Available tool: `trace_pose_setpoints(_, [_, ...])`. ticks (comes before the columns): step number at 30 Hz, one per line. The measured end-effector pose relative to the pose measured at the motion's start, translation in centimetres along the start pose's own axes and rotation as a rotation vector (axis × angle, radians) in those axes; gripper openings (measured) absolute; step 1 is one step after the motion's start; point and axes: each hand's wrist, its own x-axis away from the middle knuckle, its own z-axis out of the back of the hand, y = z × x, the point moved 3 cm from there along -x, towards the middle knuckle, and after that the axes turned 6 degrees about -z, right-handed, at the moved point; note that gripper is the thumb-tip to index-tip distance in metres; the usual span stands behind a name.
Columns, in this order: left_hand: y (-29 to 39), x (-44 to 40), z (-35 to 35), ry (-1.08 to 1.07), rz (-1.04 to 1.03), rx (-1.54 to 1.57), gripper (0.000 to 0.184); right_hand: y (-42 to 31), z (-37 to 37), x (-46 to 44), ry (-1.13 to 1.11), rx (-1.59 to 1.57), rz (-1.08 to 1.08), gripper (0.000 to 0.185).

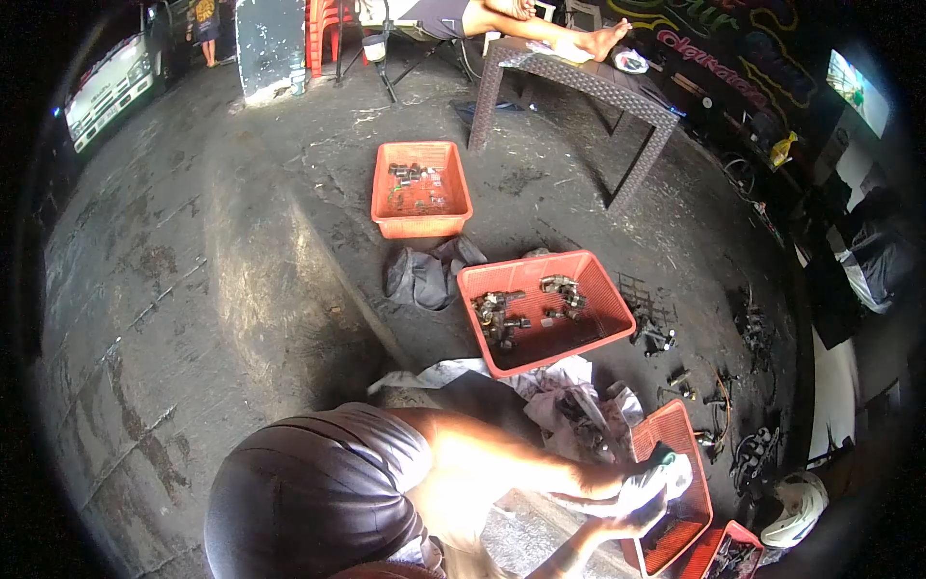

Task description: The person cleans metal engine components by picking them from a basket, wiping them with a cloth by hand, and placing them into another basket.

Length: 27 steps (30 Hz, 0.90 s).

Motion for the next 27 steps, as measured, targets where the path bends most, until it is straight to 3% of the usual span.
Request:
trace_pose_setpoints(1, [-0.1,0.3,0.7,-0.026,0.031,0.029,0.018,1.0,0.3,-0.1,-0.058,-0.153,0.053,0.03])
trace_pose_setpoints(4, [0.4,0.6,3.0,-0.091,0.087,0.063,0.017,0.6,0.6,-0.6,-0.056,-0.108,0.099,0.027])
trace_pose_setpoints(6, [3.2,2.1,2.5,-0.161,-0.019,0.092,0.023,0.0,1.5,-0.7,-0.072,-0.105,0.071,0.029])
trace_pose_setpoints(8, [2.7,1.7,2.7,-0.176,-0.01,0.156,0.025,-1.6,2.2,-0.7,-0.105,0.045,0.361,0.029])
trace_pose_setpoints(10, [2.2,1.6,2.4,-0.197,0.004,0.247,0.027,-1.5,2.6,-1.0,-0.149,0.197,0.299,0.027])
trace_pose_setpoints(16, [3.1,1.7,0.8,-0.074,-0.02,0.014,0.028,-1.3,0.7,-0.2,-0.264,0.076,0.349,0.025])
trace_pose_setpoints(17, [3.7,1.9,0.7,-0.034,-0.039,-0.055,0.028,-1.4,1.1,-0.4,-0.352,0.226,0.368,0.027])
trace_pose_setpoints(20, [5.4,2.1,0.1,0.055,-0.086,-0.296,0.029,-2.4,1.9,-0.7,-0.464,0.041,0.25,0.057])
trace_pose_setpoints(22, [6.7,2.2,-0.6,0.096,-0.1,-0.443,0.029,-2.3,1.6,0.0,-0.391,-0.251,0.005,0.069])
trace_pose_setpoints(24, [7.9,2.0,-1.2,0.103,-0.087,-0.541,0.03,-0.4,2.3,0.8,-0.402,-0.079,0.092,0.085])
trace_pose_setpoints(25, [7.7,1.7,-1.0,0.127,-0.016,-0.561,0.032,-0.7,2.5,0.3,-0.448,-0.104,-0.013,0.081])
trace_pose_setpoints(26, [6.4,1.4,-0.4,0.104,-0.168,-0.513,0.021,-1.2,2.4,-0.3,-0.483,-0.136,-0.114,0.076])
trace_pose_setpoints(27, [5.4,1.3,0.5,0.122,-0.038,-0.67,0.023,-2.2,2.8,-1.2,-0.582,-0.025,-0.132,0.064])
